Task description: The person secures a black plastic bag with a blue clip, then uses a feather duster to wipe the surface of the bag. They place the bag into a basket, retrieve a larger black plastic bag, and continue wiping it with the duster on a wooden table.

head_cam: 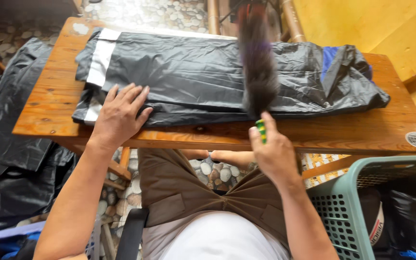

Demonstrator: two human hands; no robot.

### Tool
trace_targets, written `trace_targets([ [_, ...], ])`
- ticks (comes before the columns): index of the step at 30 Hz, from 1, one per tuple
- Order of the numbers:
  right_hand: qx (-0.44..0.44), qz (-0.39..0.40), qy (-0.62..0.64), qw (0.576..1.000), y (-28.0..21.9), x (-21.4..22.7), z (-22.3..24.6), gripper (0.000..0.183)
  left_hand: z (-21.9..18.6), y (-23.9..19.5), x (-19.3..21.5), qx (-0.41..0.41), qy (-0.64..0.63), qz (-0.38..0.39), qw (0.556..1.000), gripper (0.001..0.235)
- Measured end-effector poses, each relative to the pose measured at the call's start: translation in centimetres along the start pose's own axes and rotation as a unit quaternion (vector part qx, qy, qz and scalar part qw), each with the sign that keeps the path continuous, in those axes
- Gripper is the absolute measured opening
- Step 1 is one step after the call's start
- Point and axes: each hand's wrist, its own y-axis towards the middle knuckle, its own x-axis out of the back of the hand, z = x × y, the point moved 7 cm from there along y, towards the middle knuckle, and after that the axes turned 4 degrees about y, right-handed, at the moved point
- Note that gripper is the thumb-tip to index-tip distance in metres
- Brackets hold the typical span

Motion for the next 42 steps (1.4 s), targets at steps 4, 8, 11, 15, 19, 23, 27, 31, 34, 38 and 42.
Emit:
trace_targets([
  [4, 0.055, 0.112, 0.011, 0.992, -2.4, -1.7, 2.6, 0.058, 0.2, -0.7, -1.6, 0.012, 0.031, -0.019, 0.999, 0.019],
  [8, 0.092, 0.167, 0.334, 0.923, 1.9, -3.7, -4.3, 0.056, 1.0, -1.7, -1.9, 0.009, 0.027, -0.014, 0.999, 0.016],
  [11, -0.04, 0.058, 0.444, 0.893, 5.0, 0.1, -11.1, 0.049, 0.8, -2.0, -1.4, 0.032, 0.04, -0.006, 0.999, 0.016],
  [15, -0.072, -0.229, 0.583, 0.776, 8.4, 5.8, -22.3, 0.037, 0.1, -1.7, 0.1, 0.06, 0.031, -0.041, 0.997, 0.021],
  [19, 0.02, -0.372, 0.424, 0.825, 7.7, 6.2, -21.2, 0.045, 0.1, -1.9, 1.2, 0.067, 0.092, -0.083, 0.99, 0.022],
  [23, 0.052, -0.244, 0.422, 0.871, 6.9, 1.9, -12.4, 0.052, -0.8, -1.9, 2.3, 0.089, 0.096, -0.097, 0.987, 0.021],
  [27, 0.025, -0.098, 0.239, 0.966, 5.1, -1.5, -3.3, 0.06, -2.3, -1.9, 4.0, 0.12, 0.096, -0.048, 0.987, 0.035],
  [31, 0.062, 0.132, -0.003, 0.989, -0.3, -6.8, 6.7, 0.06, -3.1, -2.1, 3.9, 0.142, 0.098, -0.008, 0.985, 0.043],
  [34, 0.136, 0.237, 0.155, 0.949, 1.1, -11.2, 7.1, 0.052, -2.6, -3.0, 2.3, 0.146, 0.129, 0.021, 0.981, 0.037],
  [38, 0.139, 0.14, 0.122, 0.973, 0.9, -8.2, 9.8, 0.057, -2.8, -3.0, 3.1, 0.156, 0.092, -0.016, 0.983, 0.043],
  [42, 0.173, 0.2, 0.076, 0.961, -0.7, -8.8, 10.4, 0.06, -2.1, -4.1, 1.4, 0.175, 0.082, -0.027, 0.981, 0.05],
])
